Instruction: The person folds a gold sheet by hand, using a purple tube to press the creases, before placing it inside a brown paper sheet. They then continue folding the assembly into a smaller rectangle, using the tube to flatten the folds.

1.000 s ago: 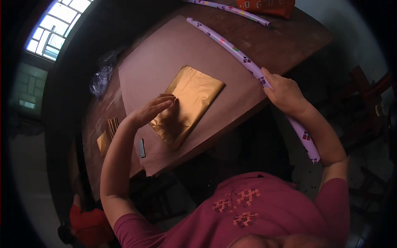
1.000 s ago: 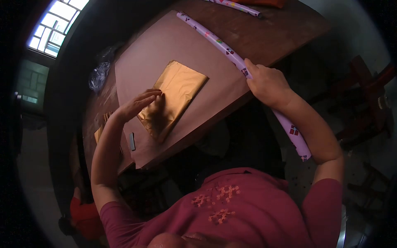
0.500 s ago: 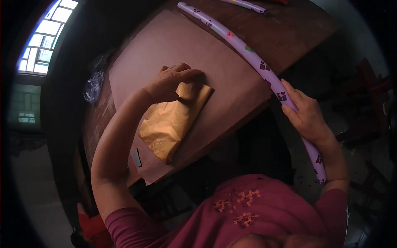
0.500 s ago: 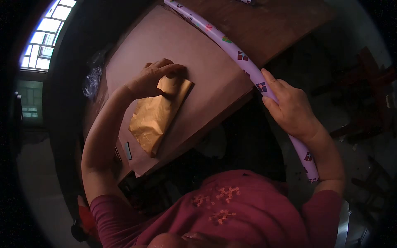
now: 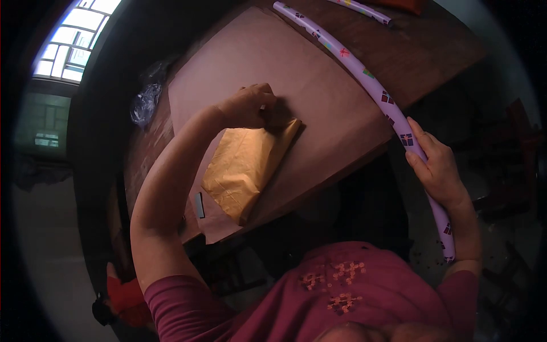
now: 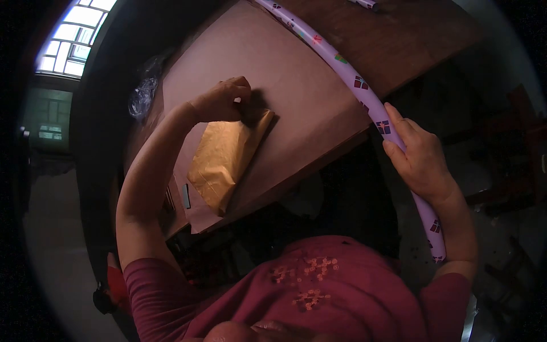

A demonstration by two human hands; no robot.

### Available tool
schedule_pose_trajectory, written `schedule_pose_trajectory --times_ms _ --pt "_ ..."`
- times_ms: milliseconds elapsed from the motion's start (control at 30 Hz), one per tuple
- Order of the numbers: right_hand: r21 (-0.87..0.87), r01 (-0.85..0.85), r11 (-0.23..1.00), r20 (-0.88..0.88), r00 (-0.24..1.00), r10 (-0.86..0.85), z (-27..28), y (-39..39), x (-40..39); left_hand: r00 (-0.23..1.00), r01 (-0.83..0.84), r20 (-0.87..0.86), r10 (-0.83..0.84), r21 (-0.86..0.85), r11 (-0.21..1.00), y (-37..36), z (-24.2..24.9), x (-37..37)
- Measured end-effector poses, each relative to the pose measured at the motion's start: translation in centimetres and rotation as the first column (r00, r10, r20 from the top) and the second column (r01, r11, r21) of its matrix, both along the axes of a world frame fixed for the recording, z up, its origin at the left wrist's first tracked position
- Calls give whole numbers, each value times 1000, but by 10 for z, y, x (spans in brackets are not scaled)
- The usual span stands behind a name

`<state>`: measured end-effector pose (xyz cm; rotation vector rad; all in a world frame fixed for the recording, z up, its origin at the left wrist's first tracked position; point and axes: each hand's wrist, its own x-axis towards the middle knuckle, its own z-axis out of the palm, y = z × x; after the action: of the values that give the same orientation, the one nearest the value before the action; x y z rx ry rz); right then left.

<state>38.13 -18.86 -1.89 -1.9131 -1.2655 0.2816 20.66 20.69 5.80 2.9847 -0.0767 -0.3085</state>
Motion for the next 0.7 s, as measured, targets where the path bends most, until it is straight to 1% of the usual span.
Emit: schedule_pose_trajectory --times_ms 33,67,100,133,167,200,233,267,300,333,400,433,500,567,633,667,700 --pt "35 0 999 22 1000 -1 -2 0 0 980 -142 -150 132 -56 988 4 8 0" --pt "71 -2 997 45 999 -2 -2 1 0 920 -289 -300 250 -90 953 7 14 0" --pt "73 -7 997 47 999 4 -1 1 -1 920 -294 -298 256 -90 952 14 17 -4" --pt "51 8 999 -2 1000 -8 2 2 -2 870 -456 -286 402 -158 876 22 20 -8" --pt "30 25 999 -48 999 -24 4 1 -2 796 -597 -282 535 -228 769 31 25 -11" --pt "33 23 999 -46 999 -21 5 0 -3 796 -605 -173 580 -217 766 48 21 -18" --pt "37 30 999 -48 998 -28 5 -1 -3 796 -605 -168 581 -216 766 71 15 -29" --pt "42 39 998 -50 998 -37 6 -2 -3 691 -704 -117 714 -335 626 93 10 -39" --pt "48 41 998 -46 998 -39 7 -2 -3 560 -758 -87 824 -456 467 94 14 -40" --pt "53 43 998 -47 998 -40 8 -2 -3 402 -828 -14 916 -433 357 86 17 -46" --pt "58 49 997 -42 998 -47 11 -3 -4 287 -787 -3 958 -570 234 97 1 -65" --pt "68 47 997 -35 998 -45 12 -2 -5 276 -770 -2 961 -599 220 106 -12 -76" --pt "78 52 996 -19 999 -51 11 -2 -4 232 -833 -213 949 -547 81 110 -23 -94" --pt "125 33 992 50 998 -39 8 -2 -3 210 -756 -274 939 -654 -22 88 -39 -111" --pt "99 33 995 44 998 -38 13 -2 -3 86 -746 -211 974 -661 -78 25 -27 -107" --pt "77 25 997 29 999 -28 15 -1 -4 154 -726 -380 912 -670 -157 46 -43 -127" --pt "73 32 997 31 999 -34 15 0 -4 86 -837 -180 980 -546 -27 16 -31 -122"
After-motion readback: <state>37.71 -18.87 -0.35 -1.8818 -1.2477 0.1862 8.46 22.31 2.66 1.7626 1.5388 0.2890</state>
